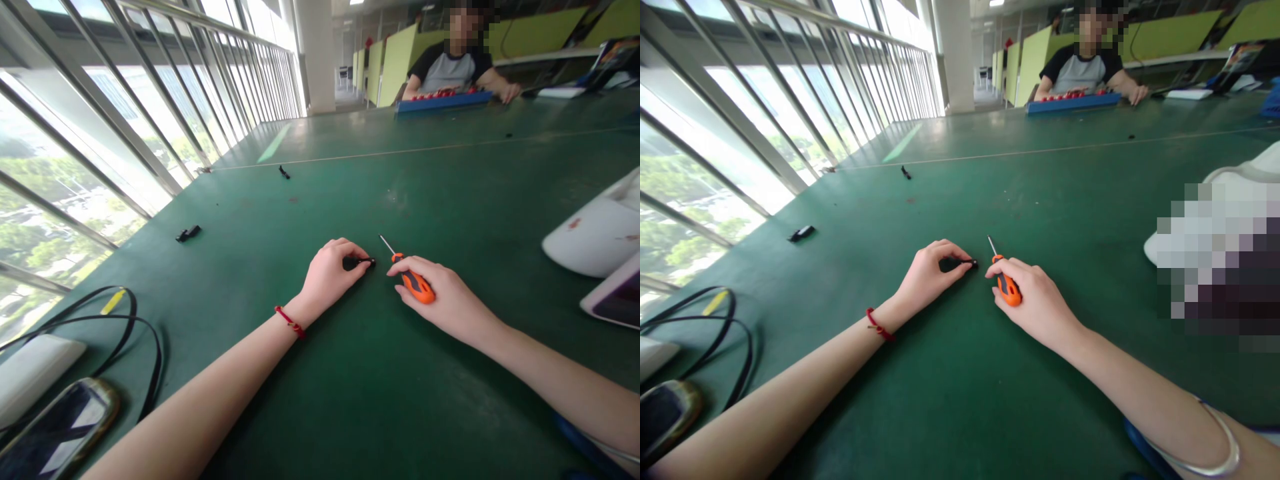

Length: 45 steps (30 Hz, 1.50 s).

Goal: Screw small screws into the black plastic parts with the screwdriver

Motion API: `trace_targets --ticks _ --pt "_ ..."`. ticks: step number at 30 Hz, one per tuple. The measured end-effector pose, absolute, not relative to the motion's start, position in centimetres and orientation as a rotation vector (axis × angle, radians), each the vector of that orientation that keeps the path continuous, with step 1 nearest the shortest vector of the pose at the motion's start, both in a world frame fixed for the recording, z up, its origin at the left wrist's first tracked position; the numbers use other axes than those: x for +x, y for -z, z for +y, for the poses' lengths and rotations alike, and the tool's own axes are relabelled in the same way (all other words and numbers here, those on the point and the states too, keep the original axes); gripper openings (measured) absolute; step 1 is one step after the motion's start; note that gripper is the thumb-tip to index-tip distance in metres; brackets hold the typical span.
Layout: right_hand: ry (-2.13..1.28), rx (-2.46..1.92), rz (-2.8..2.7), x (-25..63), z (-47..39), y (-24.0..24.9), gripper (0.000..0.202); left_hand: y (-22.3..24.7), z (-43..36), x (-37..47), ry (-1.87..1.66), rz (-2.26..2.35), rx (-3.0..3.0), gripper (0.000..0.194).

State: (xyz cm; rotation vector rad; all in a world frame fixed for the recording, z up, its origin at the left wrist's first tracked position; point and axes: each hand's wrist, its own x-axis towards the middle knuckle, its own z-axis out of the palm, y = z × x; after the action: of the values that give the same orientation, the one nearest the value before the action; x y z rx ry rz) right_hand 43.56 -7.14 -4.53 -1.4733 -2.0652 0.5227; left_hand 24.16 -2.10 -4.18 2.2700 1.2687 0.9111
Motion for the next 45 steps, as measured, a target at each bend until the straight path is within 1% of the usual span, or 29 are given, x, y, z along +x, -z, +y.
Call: trace_targets --ticks 8,15,22,26,30,36,42,45 --pt "-0.503 -1.452 -2.097 43.7 -7.0 4.7 0.017 4.2 -2.0 24.1 -0.946 1.251 2.208 0.011" --pt "-0.421 -1.412 -2.121 43.7 -7.1 4.8 0.019 4.2 -1.8 24.0 -0.894 1.232 2.136 0.012" --pt "-0.460 -1.429 -2.136 43.7 -7.1 4.6 0.017 4.1 -1.7 24.1 -0.908 1.241 2.065 0.012" --pt "-0.505 -1.413 -2.062 43.7 -7.1 4.6 0.014 4.0 -1.8 24.1 -0.975 1.269 2.139 0.011" --pt "-0.519 -1.318 -1.941 43.8 -7.1 4.5 0.012 3.9 -2.2 24.1 -1.046 1.153 2.311 0.010" --pt "-0.431 -1.320 -1.938 43.6 -6.9 4.5 0.017 3.7 -3.4 24.6 -0.973 0.946 2.504 0.012" --pt "-0.356 -1.330 -2.018 43.4 -7.0 4.5 0.008 3.5 -4.1 24.9 -0.974 0.922 2.525 0.014" --pt "-0.368 -1.334 -2.026 43.4 -7.1 4.4 0.006 3.5 -4.1 24.8 -0.942 0.950 2.593 0.017"
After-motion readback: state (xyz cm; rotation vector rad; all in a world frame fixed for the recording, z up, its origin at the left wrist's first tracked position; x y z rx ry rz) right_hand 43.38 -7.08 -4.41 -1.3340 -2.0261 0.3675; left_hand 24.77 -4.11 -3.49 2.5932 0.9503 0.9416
